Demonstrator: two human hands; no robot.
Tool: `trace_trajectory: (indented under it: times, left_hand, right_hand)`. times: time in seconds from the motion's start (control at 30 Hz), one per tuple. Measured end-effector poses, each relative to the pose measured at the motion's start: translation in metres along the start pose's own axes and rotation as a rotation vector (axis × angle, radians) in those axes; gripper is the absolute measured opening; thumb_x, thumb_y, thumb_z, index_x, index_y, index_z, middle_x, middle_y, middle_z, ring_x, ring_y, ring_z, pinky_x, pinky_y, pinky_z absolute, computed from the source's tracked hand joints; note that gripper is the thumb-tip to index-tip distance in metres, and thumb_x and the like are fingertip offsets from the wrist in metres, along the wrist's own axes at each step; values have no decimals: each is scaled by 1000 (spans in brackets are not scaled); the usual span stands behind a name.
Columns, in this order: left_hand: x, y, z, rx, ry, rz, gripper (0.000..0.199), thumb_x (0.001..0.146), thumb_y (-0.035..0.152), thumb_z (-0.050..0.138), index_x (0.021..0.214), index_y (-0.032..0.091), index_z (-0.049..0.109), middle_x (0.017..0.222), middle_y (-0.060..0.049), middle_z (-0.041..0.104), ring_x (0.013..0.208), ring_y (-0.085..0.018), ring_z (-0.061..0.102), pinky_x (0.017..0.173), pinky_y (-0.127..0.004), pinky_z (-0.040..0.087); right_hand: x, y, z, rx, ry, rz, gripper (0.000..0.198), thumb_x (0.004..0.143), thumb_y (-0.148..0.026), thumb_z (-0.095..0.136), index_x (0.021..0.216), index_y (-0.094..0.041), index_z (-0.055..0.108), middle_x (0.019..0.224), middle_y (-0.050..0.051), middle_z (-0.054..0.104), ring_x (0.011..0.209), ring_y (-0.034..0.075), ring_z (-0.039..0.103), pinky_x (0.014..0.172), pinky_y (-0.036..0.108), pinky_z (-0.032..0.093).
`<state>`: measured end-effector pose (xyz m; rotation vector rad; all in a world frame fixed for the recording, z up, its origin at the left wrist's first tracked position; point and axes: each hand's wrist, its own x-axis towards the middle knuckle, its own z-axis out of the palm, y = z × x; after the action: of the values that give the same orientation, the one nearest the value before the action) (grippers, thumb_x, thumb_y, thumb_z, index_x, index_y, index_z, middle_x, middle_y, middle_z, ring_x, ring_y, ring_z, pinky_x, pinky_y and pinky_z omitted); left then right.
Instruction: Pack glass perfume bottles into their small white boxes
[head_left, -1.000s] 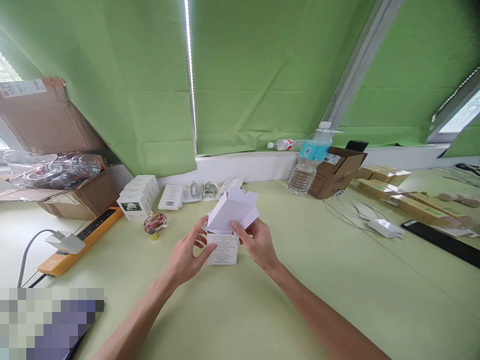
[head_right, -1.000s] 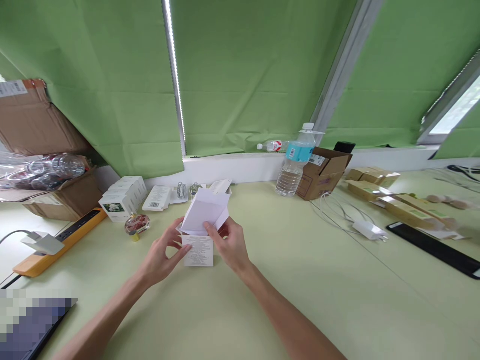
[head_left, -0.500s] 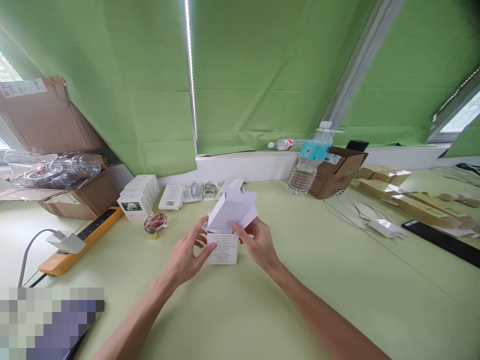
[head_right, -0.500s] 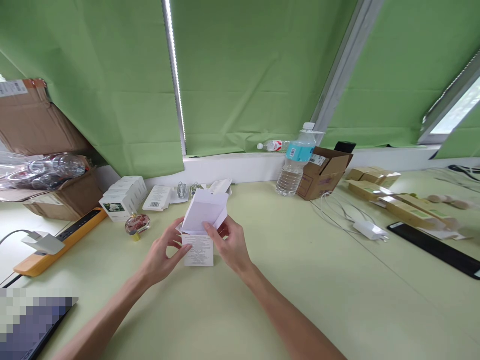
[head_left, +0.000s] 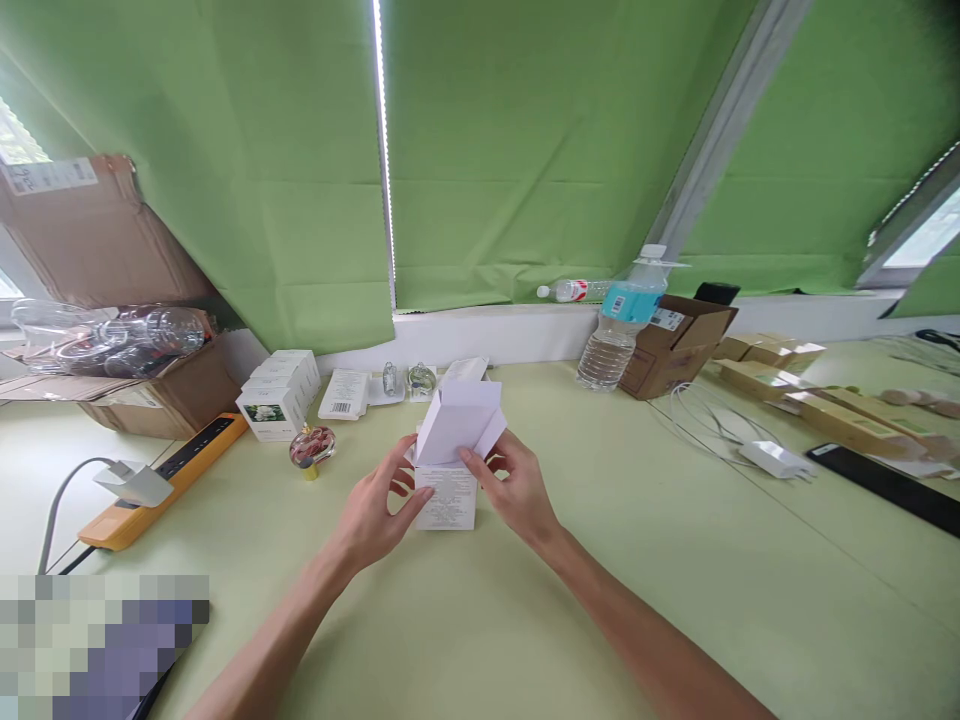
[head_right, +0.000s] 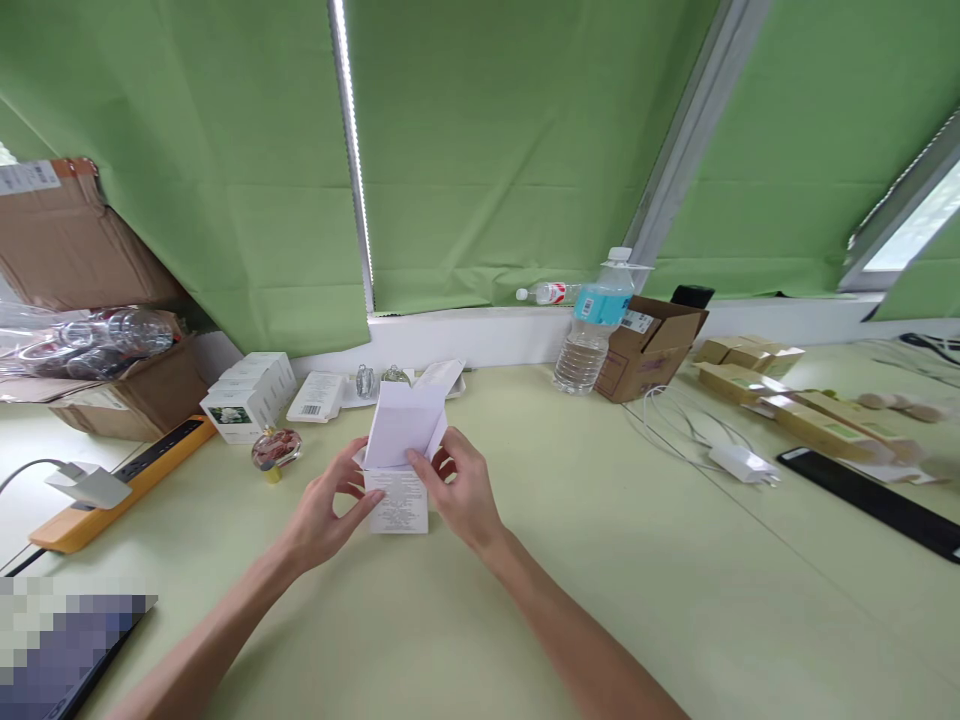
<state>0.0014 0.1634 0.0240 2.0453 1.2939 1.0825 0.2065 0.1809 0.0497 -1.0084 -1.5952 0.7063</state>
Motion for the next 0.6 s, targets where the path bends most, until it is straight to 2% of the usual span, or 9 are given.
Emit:
trace_trajectory:
  times: [0.37, 0.6]
  left_hand:
    - [-1, 2, -2, 26, 10, 28, 49, 89, 37, 57, 134, 30, 38, 101, 0, 68, 85, -15, 64, 78, -32, 57]
    - [-3, -2, 2, 122, 38, 104, 47, 91, 35, 54, 135, 30, 41, 119, -4, 64, 96, -18, 65, 79, -33, 58]
  right_hand:
    - [-2, -1, -1, 0, -11, -7, 22, 88, -43, 60, 90, -21, 60, 82, 2, 62, 71, 17, 58, 57, 27, 48]
    - [-1, 0, -3, -21, 4, 13, 23, 87, -43, 61, 84, -20, 59, 77, 2, 61, 66, 15, 54, 56, 26, 44]
